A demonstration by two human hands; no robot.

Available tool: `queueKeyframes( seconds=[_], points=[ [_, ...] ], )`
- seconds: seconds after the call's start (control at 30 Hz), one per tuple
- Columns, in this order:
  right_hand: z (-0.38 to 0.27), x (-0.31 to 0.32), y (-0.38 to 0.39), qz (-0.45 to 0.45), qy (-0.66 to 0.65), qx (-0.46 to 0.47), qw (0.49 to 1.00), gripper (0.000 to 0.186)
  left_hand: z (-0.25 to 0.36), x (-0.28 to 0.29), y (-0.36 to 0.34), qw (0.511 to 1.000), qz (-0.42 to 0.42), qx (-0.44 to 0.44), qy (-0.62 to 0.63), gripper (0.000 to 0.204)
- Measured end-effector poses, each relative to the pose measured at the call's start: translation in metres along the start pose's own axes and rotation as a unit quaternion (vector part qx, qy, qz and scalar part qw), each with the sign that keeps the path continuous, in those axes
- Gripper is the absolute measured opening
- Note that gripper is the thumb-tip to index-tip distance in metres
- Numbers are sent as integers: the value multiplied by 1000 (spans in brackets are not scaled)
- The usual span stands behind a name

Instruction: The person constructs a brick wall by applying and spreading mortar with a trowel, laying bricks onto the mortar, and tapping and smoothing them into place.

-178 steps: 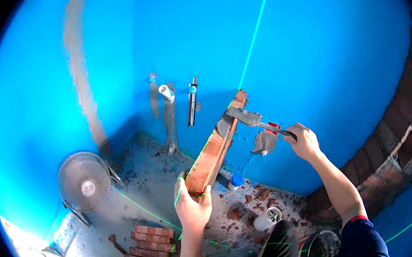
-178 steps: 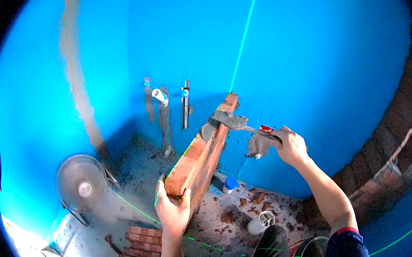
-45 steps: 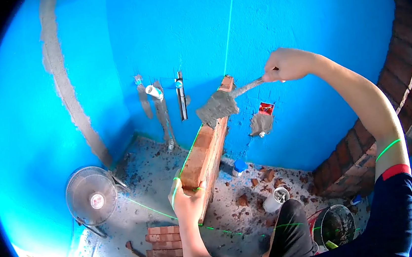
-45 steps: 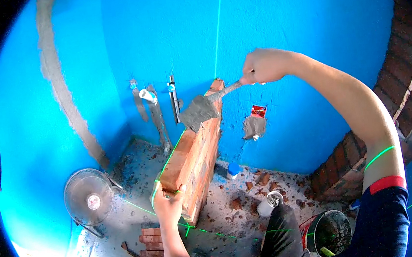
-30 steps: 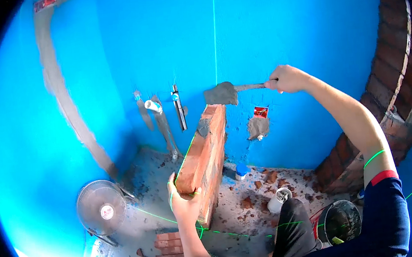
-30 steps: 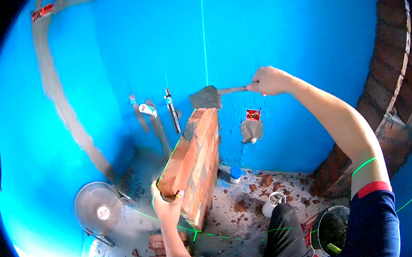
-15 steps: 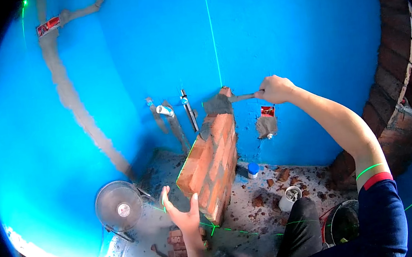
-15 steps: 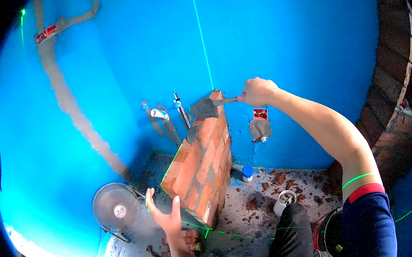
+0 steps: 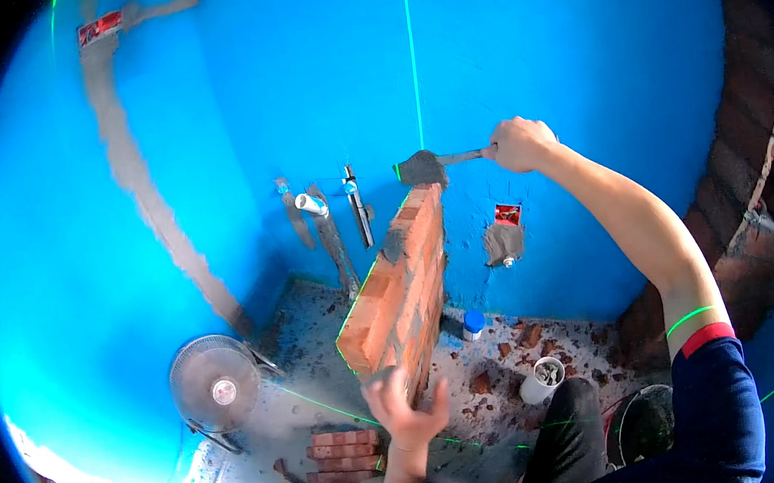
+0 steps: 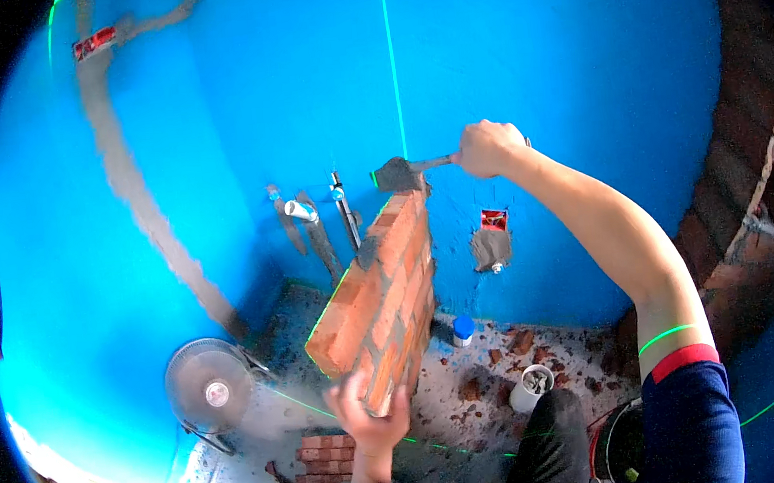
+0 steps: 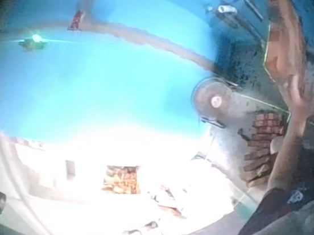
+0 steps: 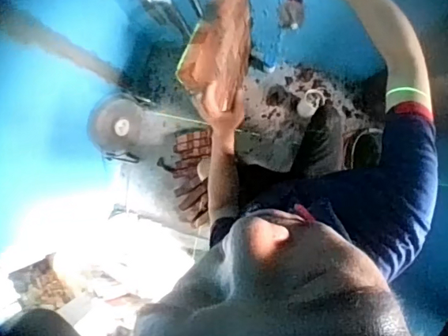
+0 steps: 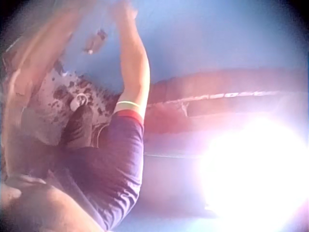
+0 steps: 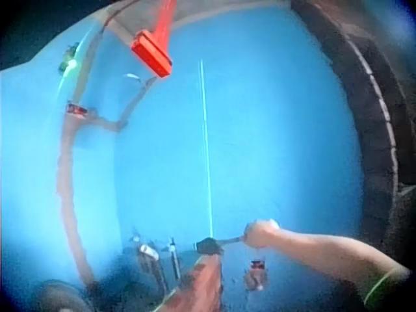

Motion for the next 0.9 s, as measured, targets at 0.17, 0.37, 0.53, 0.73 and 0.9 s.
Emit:
queueKeyframes(
  seconds=[0.17, 0.37, 0.53, 0.73, 0.9],
  points=[
    [-40, 24, -27, 72, 84, 49, 993, 39, 14, -34, 11, 995, -90, -31, 41, 47],
    [-73, 30, -38, 67, 161, 92, 980, 37, 23, -59, 18, 986, -143, -65, 59, 47],
    [-84, 27, -31, 37, 146, 107, 983, 36, 12, -70, 17, 978, -163, -78, 106, 27],
    [-36, -46, 8, 77, -225, 128, 963, 35, 6, -59, 14, 978, -158, -62, 124, 16],
    [-39, -129, 96, 58, -509, 127, 850, 38, -4, -18, -4, 999, -30, -12, 21, 16]
  ],
)
Point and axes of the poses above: each hand's wrist, its own y-axis away from the middle knuckle, its own x-axis out of the back of the hand, z = x × y, the point moved 3 cm from there along -y, towards the middle knuckle, and after that the axes turned 10 degrees about -z, right-handed, at the moved point
